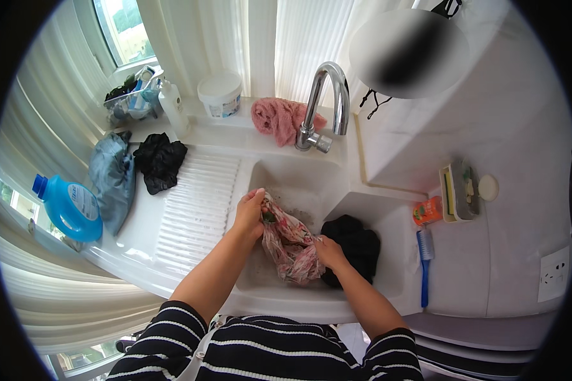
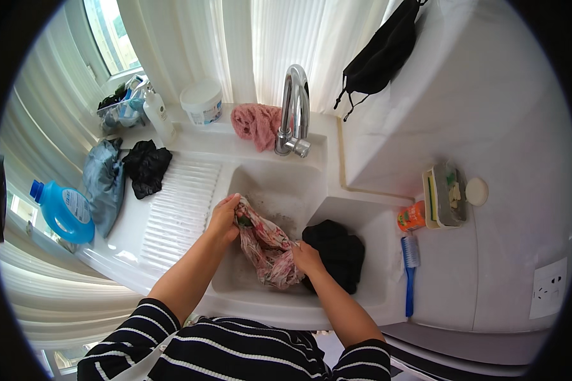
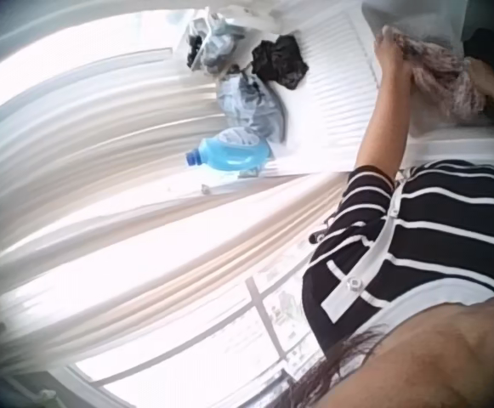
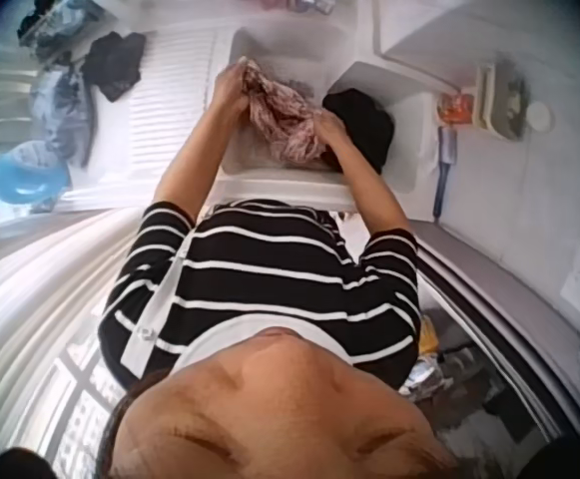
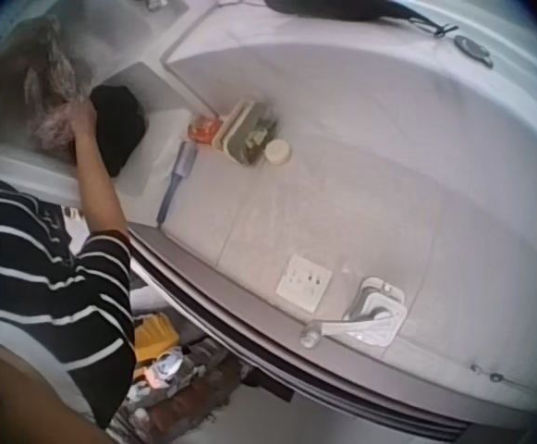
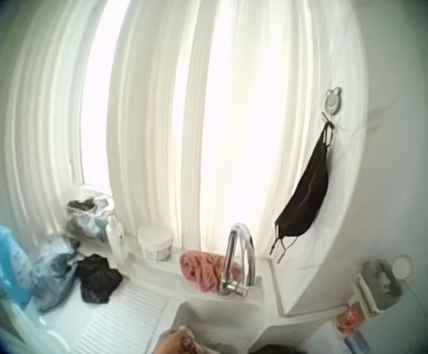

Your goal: The person hand washes a black garment and a floral patterned garment in a white sink. They scrub the items by hand, rinse them under the faucet, and wring out the excess water. The person also opens a white container near the sink.

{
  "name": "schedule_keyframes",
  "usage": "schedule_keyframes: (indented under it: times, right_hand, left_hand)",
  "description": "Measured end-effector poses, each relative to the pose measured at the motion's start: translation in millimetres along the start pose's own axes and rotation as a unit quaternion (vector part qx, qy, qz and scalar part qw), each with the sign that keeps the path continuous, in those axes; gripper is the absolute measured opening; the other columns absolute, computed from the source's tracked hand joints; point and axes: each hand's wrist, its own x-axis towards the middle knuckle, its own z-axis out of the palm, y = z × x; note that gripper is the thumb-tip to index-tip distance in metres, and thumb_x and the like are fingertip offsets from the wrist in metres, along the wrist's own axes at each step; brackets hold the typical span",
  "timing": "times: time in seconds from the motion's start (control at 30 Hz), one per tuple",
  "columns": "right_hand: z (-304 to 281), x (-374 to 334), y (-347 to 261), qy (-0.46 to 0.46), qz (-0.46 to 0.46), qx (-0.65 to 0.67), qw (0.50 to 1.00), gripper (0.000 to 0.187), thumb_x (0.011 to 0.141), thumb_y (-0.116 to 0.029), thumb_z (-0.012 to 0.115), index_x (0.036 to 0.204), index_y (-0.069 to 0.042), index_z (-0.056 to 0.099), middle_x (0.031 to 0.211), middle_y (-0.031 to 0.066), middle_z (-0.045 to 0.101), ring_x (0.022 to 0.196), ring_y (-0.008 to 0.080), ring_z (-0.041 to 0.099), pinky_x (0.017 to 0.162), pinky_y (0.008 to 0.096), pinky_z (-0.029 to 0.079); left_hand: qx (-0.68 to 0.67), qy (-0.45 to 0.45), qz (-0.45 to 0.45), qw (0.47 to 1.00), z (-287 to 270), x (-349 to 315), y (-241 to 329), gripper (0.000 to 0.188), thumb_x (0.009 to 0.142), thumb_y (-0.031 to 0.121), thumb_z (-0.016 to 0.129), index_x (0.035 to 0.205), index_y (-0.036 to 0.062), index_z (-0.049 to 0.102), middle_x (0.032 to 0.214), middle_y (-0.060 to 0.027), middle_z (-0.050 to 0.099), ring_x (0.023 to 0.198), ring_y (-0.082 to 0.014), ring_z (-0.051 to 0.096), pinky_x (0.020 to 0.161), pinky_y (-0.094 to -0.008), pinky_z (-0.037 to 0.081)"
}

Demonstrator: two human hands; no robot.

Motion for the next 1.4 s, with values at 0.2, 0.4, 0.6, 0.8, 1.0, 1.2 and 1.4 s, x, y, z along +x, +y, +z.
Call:
schedule_keyframes:
  times: [0.2, 0.4, 0.6, 0.8, 1.0, 1.2, 1.4]
  right_hand:
    - [-4, -12, -67, 0.115, -0.118, -0.345, 0.924, 0.039, 0.085, -0.017, 0.057, 0.123, -0.007, 0.055, 0.114, 0.0178, 0.056, 0.102, 0.0347, 0.058, 0.085, 0.0459, 0.049]
    - [59, 87, -28, 0.099, -0.321, -0.176, 0.925, 0.047, 0.078, -0.011, 0.062, 0.124, -0.005, 0.053, 0.121, 0.0195, 0.055, 0.107, 0.0376, 0.054, 0.092, 0.0437, 0.046]
    - [86, 111, -5, -0.065, -0.133, -0.235, 0.960, 0.037, 0.075, -0.020, 0.068, 0.107, -0.003, 0.062, 0.101, 0.0210, 0.064, 0.093, 0.0401, 0.061, 0.083, 0.0434, 0.049]
    - [-5, 25, -38, -0.158, 0.019, 0.070, 0.985, 0.030, 0.077, -0.025, 0.072, 0.090, 0.000, 0.064, 0.079, 0.0100, 0.066, 0.070, 0.0185, 0.063, 0.066, 0.0318, 0.050]
    - [-95, -52, -34, -0.060, 0.004, 0.441, 0.896, 0.017, 0.093, -0.017, 0.060, 0.096, -0.001, 0.059, 0.086, 0.0014, 0.061, 0.075, 0.0077, 0.057, 0.068, 0.0248, 0.049]
    - [-92, -86, -39, -0.076, -0.038, 0.499, 0.862, 0.014, 0.096, -0.015, 0.056, 0.102, -0.002, 0.054, 0.096, 0.0035, 0.061, 0.083, 0.0075, 0.058, 0.076, 0.0241, 0.049]
    - [-86, -71, -55, -0.165, -0.087, 0.087, 0.979, 0.025, 0.089, -0.020, 0.064, 0.104, -0.004, 0.054, 0.091, 0.0062, 0.062, 0.079, 0.0129, 0.060, 0.075, 0.0268, 0.049]
  left_hand:
    - [0.289, 0.022, -0.002, 0.957, -3, 4, -25, 0.071, 0.081, 0.014, 0.066, 0.142, 0.0011, 0.031, 0.120, -0.0167, 0.059, 0.086, -0.0182, 0.060, 0.067, -0.0283, 0.050]
    - [0.594, 0.002, -0.108, 0.797, -49, 39, -110, 0.077, 0.074, 0.023, 0.071, 0.137, 0.0001, 0.034, 0.107, -0.0228, 0.063, 0.104, -0.0317, 0.062, 0.081, -0.0389, 0.053]
    - [0.704, -0.032, -0.064, 0.706, -59, 39, -131, 0.070, 0.066, 0.030, 0.078, 0.125, 0.0033, 0.050, 0.116, -0.0244, 0.061, 0.110, -0.0365, 0.059, 0.094, -0.0412, 0.048]
    - [0.598, -0.123, -0.062, 0.789, -44, 13, -103, 0.043, 0.074, 0.024, 0.073, 0.110, 0.0020, 0.061, 0.106, -0.0137, 0.066, 0.104, -0.0292, 0.062, 0.090, -0.0377, 0.049]
    - [0.037, -0.098, -0.018, 0.994, -26, -11, -14, 0.023, 0.098, 0.014, 0.049, 0.117, 0.0025, 0.055, 0.108, -0.0078, 0.062, 0.101, -0.0205, 0.060, 0.088, -0.0371, 0.049]
    - [-0.019, -0.171, 0.052, 0.984, 10, -28, 50, 0.026, 0.099, 0.015, 0.046, 0.121, 0.0020, 0.051, 0.115, -0.0087, 0.060, 0.105, -0.0213, 0.059, 0.093, -0.0398, 0.048]
    - [-0.075, -0.267, 0.067, 0.959, 65, -65, 96, 0.023, 0.100, 0.017, 0.046, 0.118, 0.0028, 0.052, 0.111, -0.0086, 0.060, 0.101, -0.0195, 0.060, 0.086, -0.0382, 0.051]
